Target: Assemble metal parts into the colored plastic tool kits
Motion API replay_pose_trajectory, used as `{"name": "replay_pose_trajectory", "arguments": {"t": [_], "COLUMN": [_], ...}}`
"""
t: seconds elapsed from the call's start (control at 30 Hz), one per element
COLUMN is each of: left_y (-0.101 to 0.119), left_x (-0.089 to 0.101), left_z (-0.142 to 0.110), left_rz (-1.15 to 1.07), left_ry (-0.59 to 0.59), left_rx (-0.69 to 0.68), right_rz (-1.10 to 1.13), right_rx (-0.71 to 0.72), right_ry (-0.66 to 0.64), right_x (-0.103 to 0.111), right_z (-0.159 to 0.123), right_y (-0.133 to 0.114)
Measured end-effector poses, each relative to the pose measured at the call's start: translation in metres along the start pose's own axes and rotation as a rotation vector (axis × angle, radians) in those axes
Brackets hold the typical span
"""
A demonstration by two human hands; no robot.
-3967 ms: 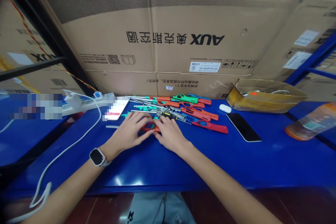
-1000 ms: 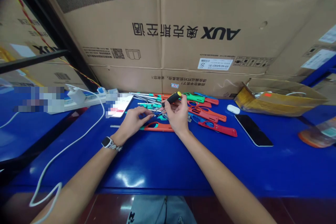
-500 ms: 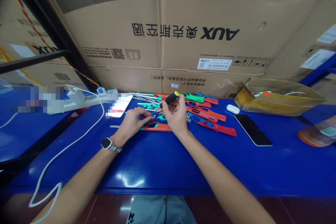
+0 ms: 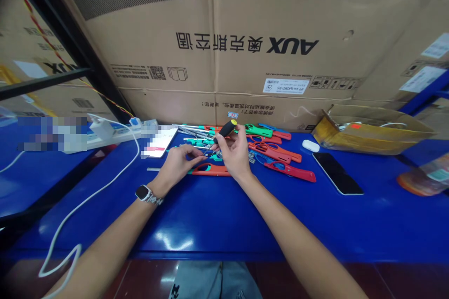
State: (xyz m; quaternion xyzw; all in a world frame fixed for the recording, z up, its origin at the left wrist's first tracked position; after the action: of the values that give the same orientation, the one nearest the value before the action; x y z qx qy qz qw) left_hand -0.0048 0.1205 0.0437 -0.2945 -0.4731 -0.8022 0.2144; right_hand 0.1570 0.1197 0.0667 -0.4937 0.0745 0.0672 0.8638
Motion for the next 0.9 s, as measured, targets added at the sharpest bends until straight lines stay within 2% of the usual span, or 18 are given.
{"name": "replay_pose_trajectory", "arguments": {"t": [0.33, 0.53, 0.9], "left_y": [0.001, 0.002, 0.003], "left_x": [-0.001, -0.004, 0.0], "left_z": [0.0, -0.001, -0.001], "left_rz": [-0.036, -0.027, -0.065], "left_ry": [-0.004, -0.021, 0.022], "left_rx": [0.023, 0.007, 0.043], "right_rz": [0.01, -0.04, -0.062], "right_rx": [-0.023, -0.006, 0.054], "right_ry": [0.023, -0.011, -0.046], "right_x": [0.003, -0.002, -0.003], "right_z": [0.001, -0.001, -0.003], "right_y": [0.001, -0.001, -0.009]}}
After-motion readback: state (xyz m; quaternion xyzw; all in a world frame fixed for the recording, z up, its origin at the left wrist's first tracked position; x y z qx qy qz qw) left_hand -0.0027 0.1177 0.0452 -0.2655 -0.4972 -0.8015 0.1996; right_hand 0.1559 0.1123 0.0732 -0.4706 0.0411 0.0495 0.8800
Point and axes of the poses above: each hand's wrist, its own z-axis towards the middle knuckle, its own x-axis out of the back of the hand, y = z × x, the point moved 10 cm from there along z, towards the middle knuckle, and after that the axes turned 2 degrees about -y, right-handed, at the moved point
